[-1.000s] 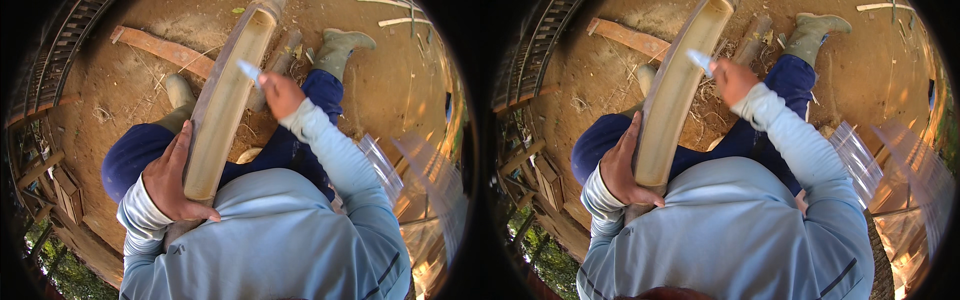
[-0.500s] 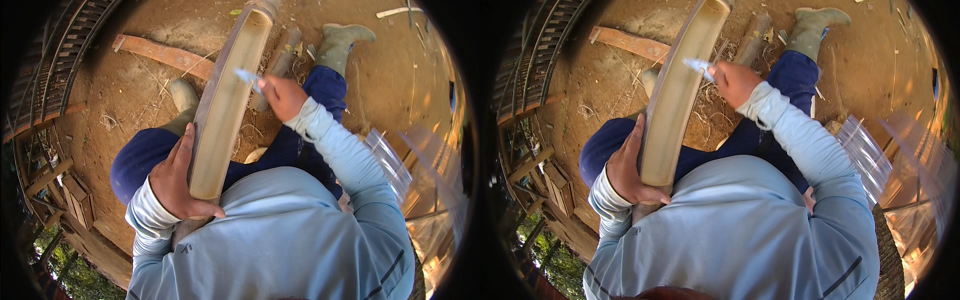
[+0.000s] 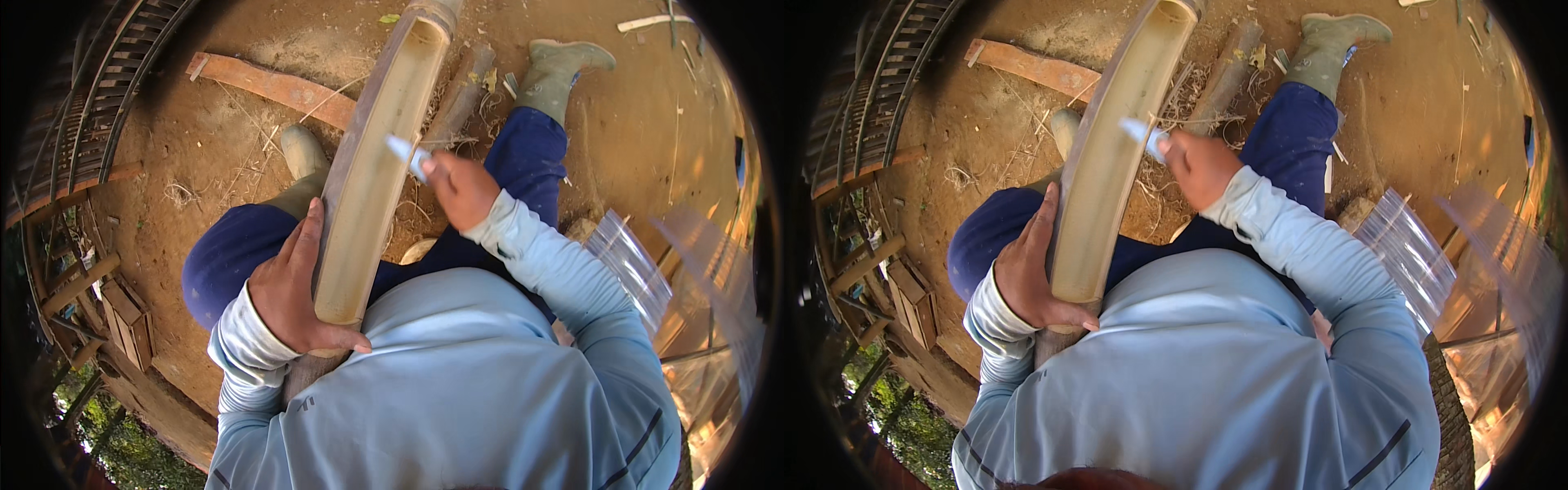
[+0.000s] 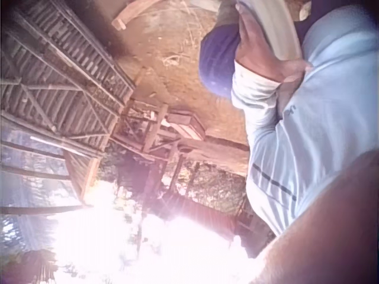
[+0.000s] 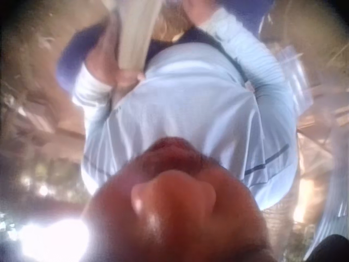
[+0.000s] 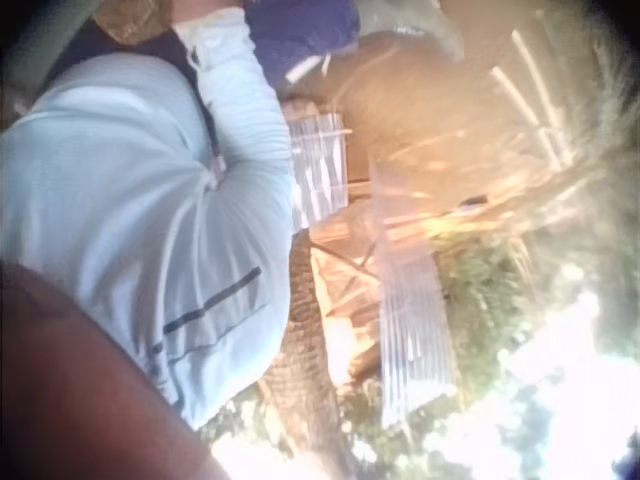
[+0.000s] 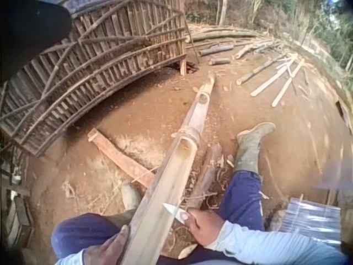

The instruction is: The person uses a knife to carve and smooth the interior of a long bamboo tube held between their legs. They repeatedly scrape the inner surface, remove shavings, and adjust the tube's position to access different sections.

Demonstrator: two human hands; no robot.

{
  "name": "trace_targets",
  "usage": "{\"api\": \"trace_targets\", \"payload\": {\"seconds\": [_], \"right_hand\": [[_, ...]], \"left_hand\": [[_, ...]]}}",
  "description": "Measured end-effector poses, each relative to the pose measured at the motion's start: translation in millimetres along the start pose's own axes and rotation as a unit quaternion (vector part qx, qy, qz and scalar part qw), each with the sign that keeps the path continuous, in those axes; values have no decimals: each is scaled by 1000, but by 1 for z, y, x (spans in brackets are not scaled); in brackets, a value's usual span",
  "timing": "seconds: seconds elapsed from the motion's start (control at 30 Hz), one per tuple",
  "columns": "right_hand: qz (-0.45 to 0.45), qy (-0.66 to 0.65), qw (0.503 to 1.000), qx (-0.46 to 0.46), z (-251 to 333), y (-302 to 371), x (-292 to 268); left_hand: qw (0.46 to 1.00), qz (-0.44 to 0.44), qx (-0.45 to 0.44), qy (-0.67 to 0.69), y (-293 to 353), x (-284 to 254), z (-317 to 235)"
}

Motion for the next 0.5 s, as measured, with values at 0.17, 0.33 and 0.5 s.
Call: {"api": "trace_targets", "payload": {"seconds": [0.17,0.33,0.5], "right_hand": [[82,1,997,-12,20,23,10],[81,-24,996,5,16,24,10],[24,37,992,-115,40,31,2]], "left_hand": [[1000,-6,0,12,4,-1,0],[999,-19,33,14,3,-1,1],[998,-22,35,37,2,-2,5]]}}
Point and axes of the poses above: each hand's wrist, its own y-axis away from the middle knuckle, its own x-axis out of the palm, z = x × y, the point moved 9 cm from there along -y, towards the middle knuckle, and after that the axes turned 14 degrees about -z, right-handed, at the moved point
